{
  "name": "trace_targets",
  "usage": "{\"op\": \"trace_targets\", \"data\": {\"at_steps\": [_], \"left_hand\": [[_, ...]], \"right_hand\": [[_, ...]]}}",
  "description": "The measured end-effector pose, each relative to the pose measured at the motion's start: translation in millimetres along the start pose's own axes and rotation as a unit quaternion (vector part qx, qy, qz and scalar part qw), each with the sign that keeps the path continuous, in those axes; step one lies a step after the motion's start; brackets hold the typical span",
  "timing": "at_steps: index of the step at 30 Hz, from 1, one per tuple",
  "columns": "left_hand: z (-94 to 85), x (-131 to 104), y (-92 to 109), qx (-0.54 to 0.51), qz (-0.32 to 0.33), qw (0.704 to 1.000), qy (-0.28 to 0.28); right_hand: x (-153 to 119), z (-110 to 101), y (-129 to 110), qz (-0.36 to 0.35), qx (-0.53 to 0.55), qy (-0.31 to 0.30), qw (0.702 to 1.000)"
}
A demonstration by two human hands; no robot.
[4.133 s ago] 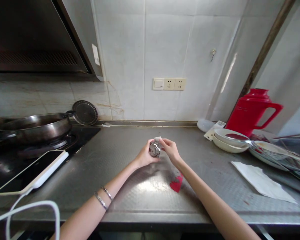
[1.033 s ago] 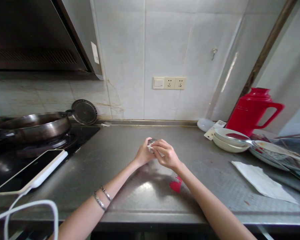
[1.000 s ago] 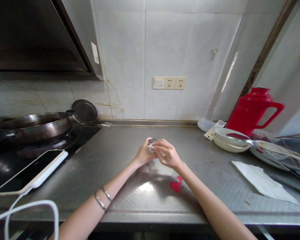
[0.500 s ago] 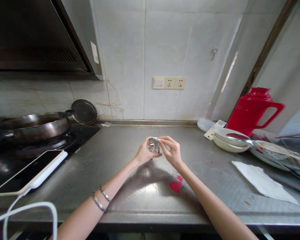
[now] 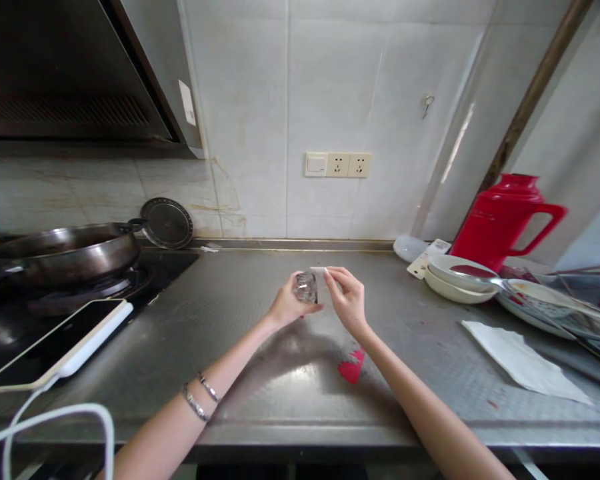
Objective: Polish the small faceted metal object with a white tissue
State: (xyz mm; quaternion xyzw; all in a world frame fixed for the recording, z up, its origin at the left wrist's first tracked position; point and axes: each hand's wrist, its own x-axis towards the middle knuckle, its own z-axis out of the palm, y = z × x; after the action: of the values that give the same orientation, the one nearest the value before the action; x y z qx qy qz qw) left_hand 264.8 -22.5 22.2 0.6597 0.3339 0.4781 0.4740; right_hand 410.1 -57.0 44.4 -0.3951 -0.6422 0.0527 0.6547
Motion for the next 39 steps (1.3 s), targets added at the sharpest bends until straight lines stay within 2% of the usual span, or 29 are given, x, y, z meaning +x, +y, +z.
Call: {"op": "trace_targets", "data": {"at_steps": [3,8,11,16,22,26,28,33,39], "left_hand": [[2.2,-2,0,0.005,0.029,1.000,-0.003],[0.9,-1,-2,0.013,0.045,0.999,-0.007],[-1.2,0,-3,-0.005,0.026,1.000,-0.014],[-3.7,1,-7,-0.020,0.018,0.999,-0.019],[-5.1,1,-7,0.020,0.046,0.998,-0.037],[-8.5,2,-4,0.047,0.107,0.991,-0.071],[-12.1,3,-2,0.096,0.136,0.984,-0.070],[-21.9,-2,5,0.255,0.156,0.954,-0.028],[-17.7,-3,-2,0.273,0.159,0.948,-0.041]], "right_hand": [[1,3,9,0.067,0.038,-0.019,0.997],[0,6,11,0.152,0.120,-0.129,0.973],[-2,7,8,0.166,0.152,-0.182,0.957],[-3,8,8,0.150,0.171,-0.214,0.950],[-3,8,9,0.151,0.180,-0.207,0.950],[-2,8,8,0.163,0.171,-0.183,0.954],[0,7,6,0.170,0.167,-0.174,0.956],[3,5,4,0.259,0.188,-0.173,0.932],[4,6,2,0.322,0.206,-0.186,0.905]]}}
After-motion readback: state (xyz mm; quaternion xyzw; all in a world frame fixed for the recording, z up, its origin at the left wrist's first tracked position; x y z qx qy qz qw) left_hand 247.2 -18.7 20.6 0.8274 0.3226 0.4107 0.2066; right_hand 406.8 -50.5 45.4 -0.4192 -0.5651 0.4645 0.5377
